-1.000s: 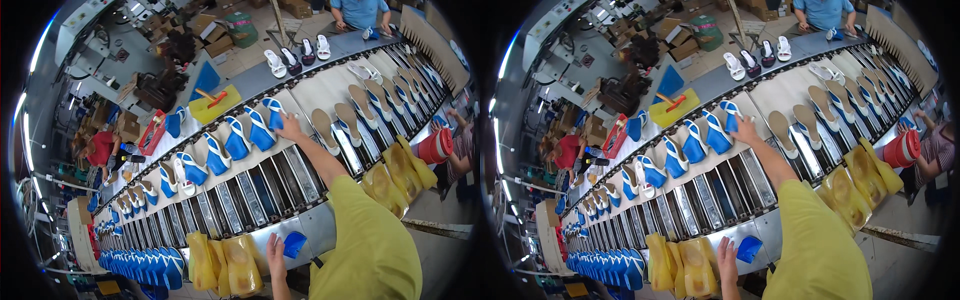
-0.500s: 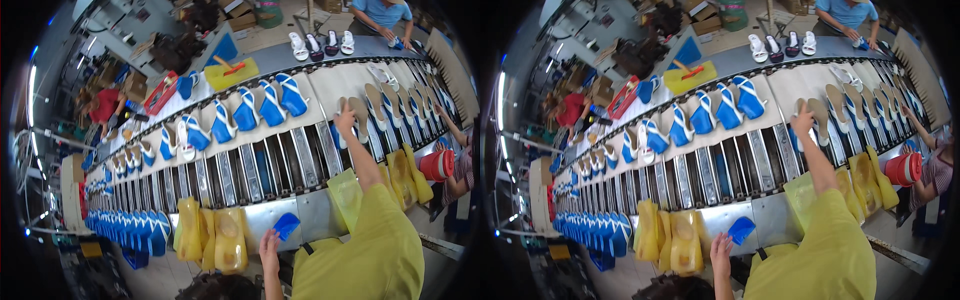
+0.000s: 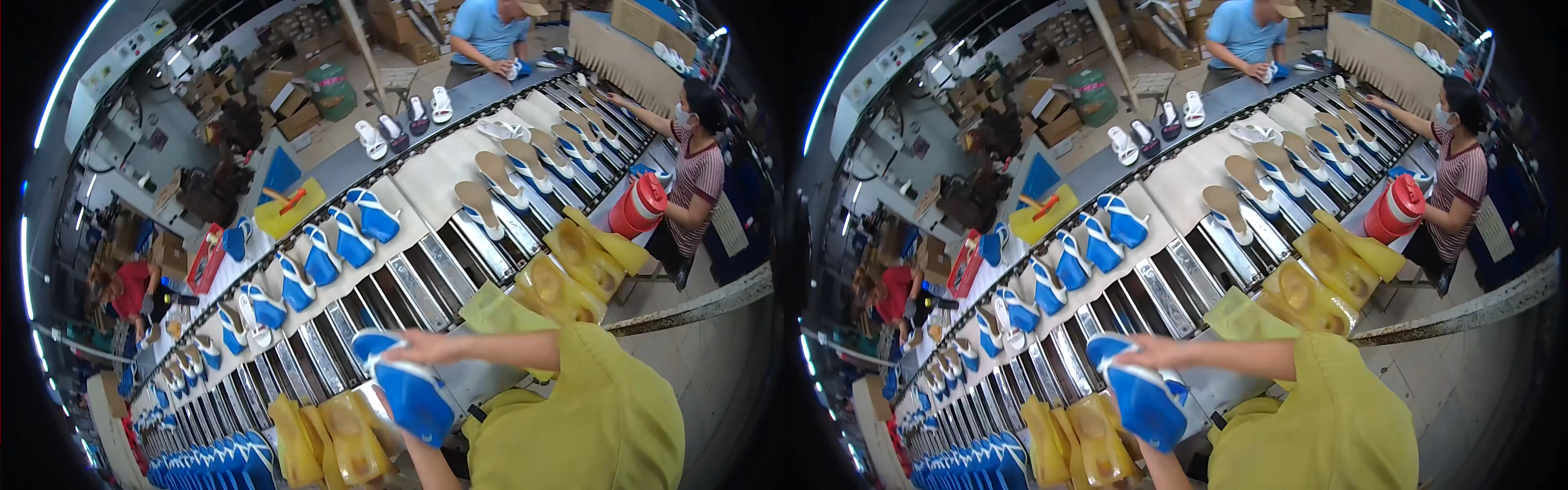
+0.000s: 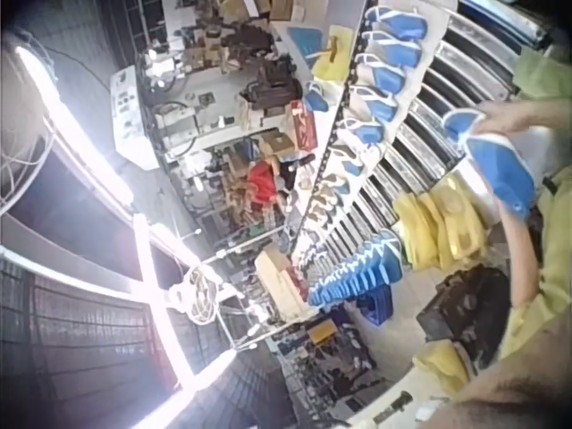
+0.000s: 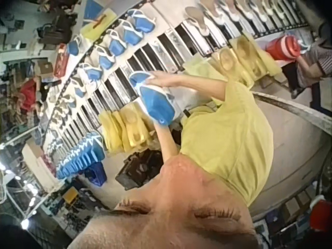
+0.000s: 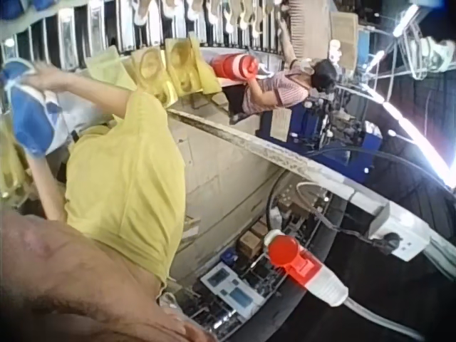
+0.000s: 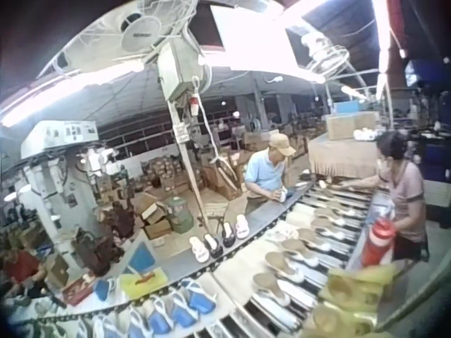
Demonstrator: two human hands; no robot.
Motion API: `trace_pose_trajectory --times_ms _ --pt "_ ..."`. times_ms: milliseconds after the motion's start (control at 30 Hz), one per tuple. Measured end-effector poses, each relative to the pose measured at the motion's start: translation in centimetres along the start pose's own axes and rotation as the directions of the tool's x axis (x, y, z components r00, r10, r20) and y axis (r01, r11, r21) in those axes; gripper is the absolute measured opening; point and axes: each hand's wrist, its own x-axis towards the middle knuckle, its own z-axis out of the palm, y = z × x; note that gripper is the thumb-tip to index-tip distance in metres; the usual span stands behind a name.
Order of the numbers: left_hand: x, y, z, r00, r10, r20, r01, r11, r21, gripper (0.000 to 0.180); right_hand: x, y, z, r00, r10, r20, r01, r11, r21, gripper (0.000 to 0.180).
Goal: The person places blue slipper uppers onto yellow molds on a machine, presses a button to activate the machine, removes the assembled slippers, and places them on a conveyor belt. The person repeats this process for multiple units.
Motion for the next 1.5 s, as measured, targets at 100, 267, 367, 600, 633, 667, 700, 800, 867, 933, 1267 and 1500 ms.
trace_pose_trajectory --times_ms 100,267,367,600,633,667,700,800,867,933,1267,1500 --pt "-3.9 0.6 -0.3 0.977 0.137 0.166 -0.153 0.984 0.094 0.091 2.2 1.6 4.7 0.983 -0.056 0.174 0.093 0.974 -0.208 0.06" --pt "-11.5 0.5 -4.8 0.994 -0.025 0.103 0.055 0.952 -0.302 0.086 5.6 9.3 2.3 0.952 -0.257 0.167 0.294 0.613 -0.733 0.058" --pt "-16.8 -2.3 -6.3 0.956 0.095 -0.277 -0.19 0.921 -0.339 0.09 2.8 10.8 4.3 0.918 -0.029 0.396 0.379 0.358 -0.854 0.069" --pt "-21.9 -5.7 -3.2 0.919 0.259 -0.298 -0.283 0.958 -0.04 0.087 2.3 15.8 5.9 0.838 0.023 0.546 0.512 0.315 -0.799 0.045" --pt "-22.2 -6.1 -3.1 0.906 0.254 -0.339 -0.266 0.964 0.011 0.085 2.5 15.1 6.4 0.867 0.004 0.498 0.446 0.441 -0.779 0.038" --pt "-22.7 -6.3 -2.7 0.895 0.269 -0.354 -0.259 0.963 0.078 0.084 2.7 14.3 7.0 0.895 -0.004 0.446 0.371 0.562 -0.739 0.031" --pt "-23.1 -6.7 -2.7 0.885 0.297 -0.358 -0.282 0.955 0.093 0.083 2.3 10.0 9.4 0.897 -0.135 0.42 0.398 0.661 -0.637 0.022" --pt "-24.3 -7.9 -2.7 0.868 0.35 -0.353 -0.341 0.936 0.09 0.082 0.0 -2.1 15.1 0.775 -0.393 0.495 0.587 0.739 -0.331 0.03" --pt "-24.8 -8.4 -2.8 0.856 0.398 -0.33 -0.387 0.917 0.1 0.082 -1.3 -5.0 16.7 0.647 -0.415 0.64 0.679 0.696 -0.235 0.033" --pt "-25.5 -9.4 -3.1 0.846 0.438 -0.303 -0.419 0.899 0.13 0.082 -2.6 -6.6 18.0 0.549 -0.385 0.742 0.752 0.616 -0.236 0.033" --pt "-29.0 -12.7 -3.0 0.838 0.476 -0.269 -0.448 0.88 0.161 0.076 -8.5 -4.5 19.9 0.339 -0.226 0.913 0.783 0.606 -0.141 0.045" --pt "-29.6 -8.3 1.9 0.587 0.749 -0.307 -0.81 0.545 -0.218 0.088 -9.8 -10.1 25.3 0.444 -0.298 0.845 0.701 0.703 -0.121 0.087"
